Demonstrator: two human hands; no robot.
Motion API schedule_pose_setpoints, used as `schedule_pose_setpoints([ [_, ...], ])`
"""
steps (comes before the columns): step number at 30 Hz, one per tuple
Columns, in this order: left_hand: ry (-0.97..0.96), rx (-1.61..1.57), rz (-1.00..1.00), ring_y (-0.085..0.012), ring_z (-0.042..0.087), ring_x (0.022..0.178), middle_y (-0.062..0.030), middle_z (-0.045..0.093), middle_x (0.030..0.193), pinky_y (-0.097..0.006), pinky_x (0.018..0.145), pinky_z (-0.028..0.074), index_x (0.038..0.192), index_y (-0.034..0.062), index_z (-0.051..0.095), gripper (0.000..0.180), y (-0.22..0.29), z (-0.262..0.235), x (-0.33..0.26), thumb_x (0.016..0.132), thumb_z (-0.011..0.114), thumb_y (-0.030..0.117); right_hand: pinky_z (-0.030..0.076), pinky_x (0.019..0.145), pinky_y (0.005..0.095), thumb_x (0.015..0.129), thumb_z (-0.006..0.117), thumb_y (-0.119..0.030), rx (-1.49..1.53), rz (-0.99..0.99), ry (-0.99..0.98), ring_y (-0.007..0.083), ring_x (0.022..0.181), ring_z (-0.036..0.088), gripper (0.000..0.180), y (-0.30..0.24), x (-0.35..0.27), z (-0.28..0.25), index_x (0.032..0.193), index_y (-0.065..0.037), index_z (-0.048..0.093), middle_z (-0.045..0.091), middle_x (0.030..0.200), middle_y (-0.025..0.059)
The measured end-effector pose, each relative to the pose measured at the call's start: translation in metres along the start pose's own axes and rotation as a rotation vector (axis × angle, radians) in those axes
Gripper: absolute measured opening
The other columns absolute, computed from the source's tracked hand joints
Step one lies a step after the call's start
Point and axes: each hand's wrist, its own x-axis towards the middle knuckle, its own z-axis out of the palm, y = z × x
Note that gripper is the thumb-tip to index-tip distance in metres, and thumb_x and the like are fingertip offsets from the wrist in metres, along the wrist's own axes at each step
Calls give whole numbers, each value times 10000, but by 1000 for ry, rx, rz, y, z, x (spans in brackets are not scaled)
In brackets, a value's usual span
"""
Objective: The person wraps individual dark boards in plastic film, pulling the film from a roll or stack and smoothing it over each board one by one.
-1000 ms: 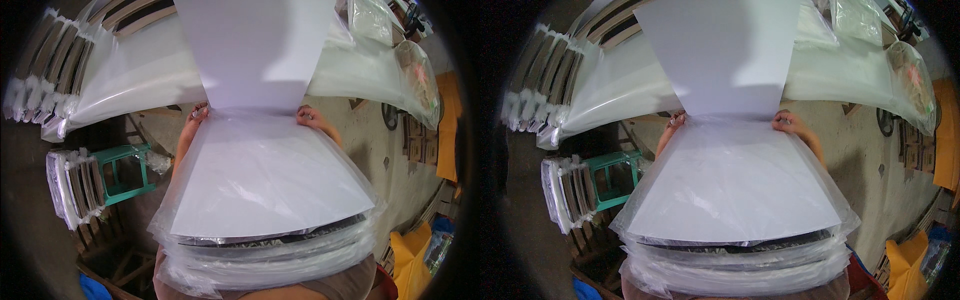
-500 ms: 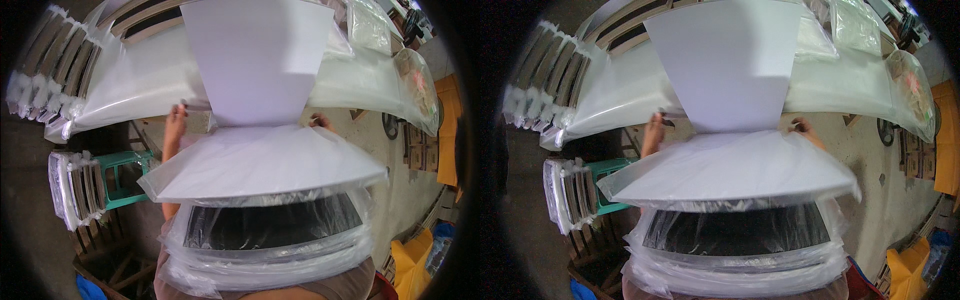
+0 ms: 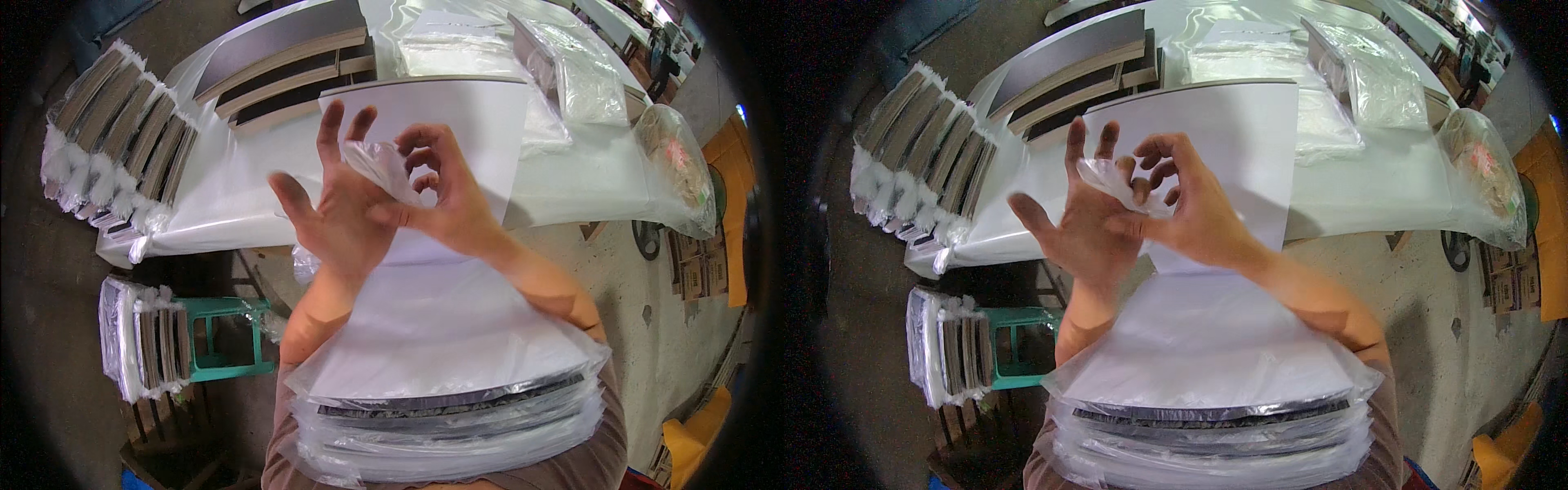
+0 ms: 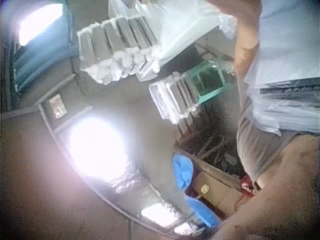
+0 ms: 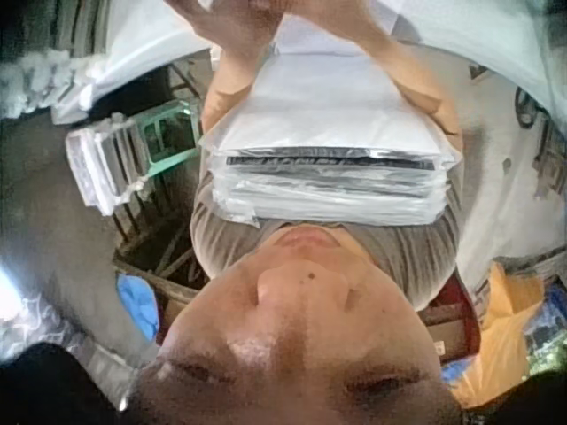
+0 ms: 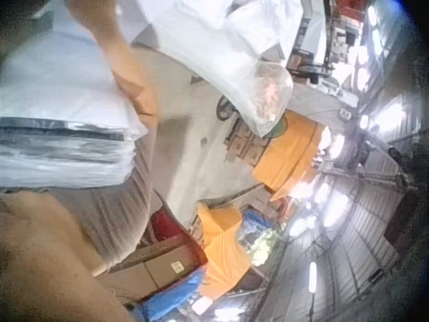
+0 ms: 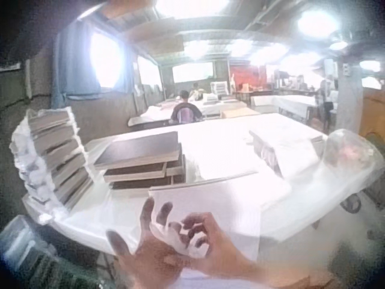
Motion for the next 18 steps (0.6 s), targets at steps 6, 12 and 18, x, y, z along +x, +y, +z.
schedule_pose_setpoints([
  [6,41,564,-74,-144,461,943,-53,436,1117,-264,803,376,1185,55,377,489,-21,-20,2,779,594,220,333,486,173,810,568,-140,372,214,74,49,583,451,112,13,-5,-22,786,-40,523,458,630,-30],
  [12,148,648,-125,-82,520,724,1,593,835,-206,707,395,873,20,629,196,-21,-34,2,783,619,193,315,481,182,809,584,-188,2,150,78,32,546,408,153,18,3,-46,790,-43,539,438,578,-42],
  [18,187,536,-111,-115,468,897,-47,522,1027,-241,793,355,892,22,634,201,-26,-41,7,750,649,163,398,601,182,757,632,-98,355,165,198,59,674,507,156,9,9,-27,869,-31,546,561,716,8],
])
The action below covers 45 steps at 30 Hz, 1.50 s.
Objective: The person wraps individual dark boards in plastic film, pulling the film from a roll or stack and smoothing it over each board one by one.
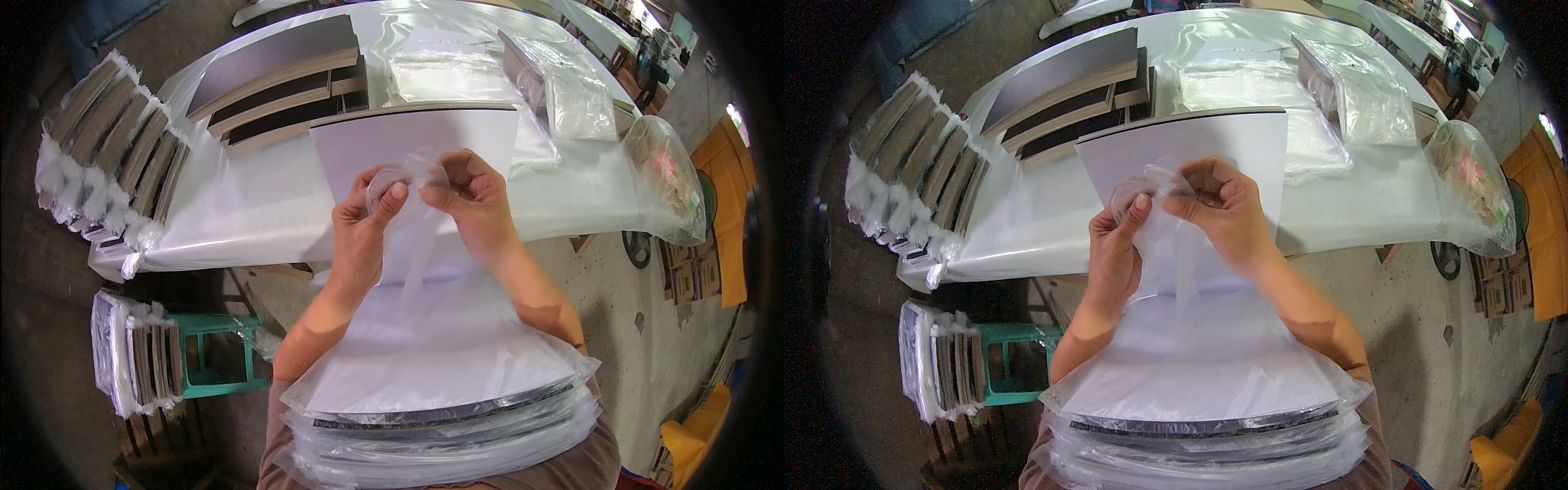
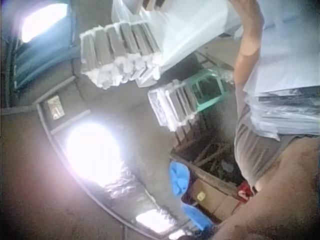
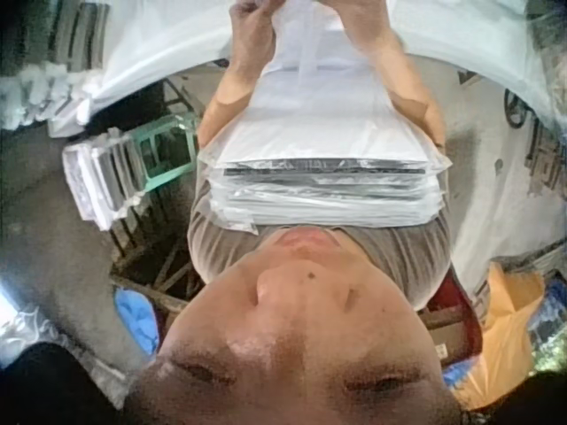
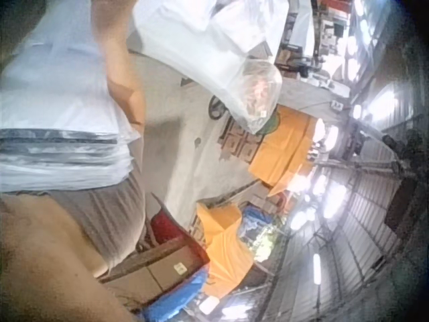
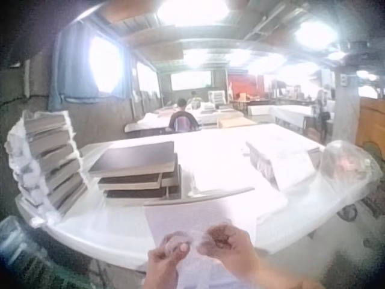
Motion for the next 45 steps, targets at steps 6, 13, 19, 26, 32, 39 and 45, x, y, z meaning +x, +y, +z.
schedule_pose_setpoints([
  [6,-15,70,9,-131,465,918,-59,512,1021,-255,828,352,870,20,643,164,7,9,-2,732,658,108,395,566,168,711,662,-36,-237,7,-50,46,642,512,243,-12,2,-7,920,-31,537,593,757,37],
  [13,-51,2,-8,-125,499,880,-63,546,985,-238,777,392,874,12,623,174,1,4,4,729,659,101,384,552,164,649,705,-13,-406,-209,-61,43,640,511,309,5,5,-21,904,-33,531,574,710,18],
  [19,-43,-188,-137,-89,523,788,-17,581,813,-215,740,403,852,60,561,164,3,5,3,737,661,119,416,576,206,723,643,-36,-240,-58,-54,85,676,544,144,2,1,-19,822,-11,541,580,714,28],
  [26,-60,-145,-27,-134,546,859,-38,571,791,-235,745,407,748,75,470,185,1,16,4,746,652,109,416,587,228,830,524,-137,-749,-163,-87,117,627,534,124,4,3,-26,834,-13,534,560,638,35],
  [32,-44,-207,6,-130,546,837,-25,559,780,-240,735,417,778,80,468,181,1,16,6,754,644,118,408,601,226,822,528,-115,-513,-324,-48,141,710,533,107,11,8,-25,776,-19,537,524,896,44],
  [39,-112,-388,-118,-61,501,700,25,517,740,-215,650,428,807,93,441,155,-1,12,5,810,575,171,390,670,217,802,555,-92,-469,-250,-42,139,851,498,55,5,7,-24,775,-44,554,468,912,53],
  [45,-120,-327,20,-68,496,684,22,508,749,-223,648,427,820,95,428,176,0,8,8,815,566,204,394,676,223,805,557,-123,-512,-339,-44,140,802,485,97,4,9,-29,766,-34,550,454,906,56],
])
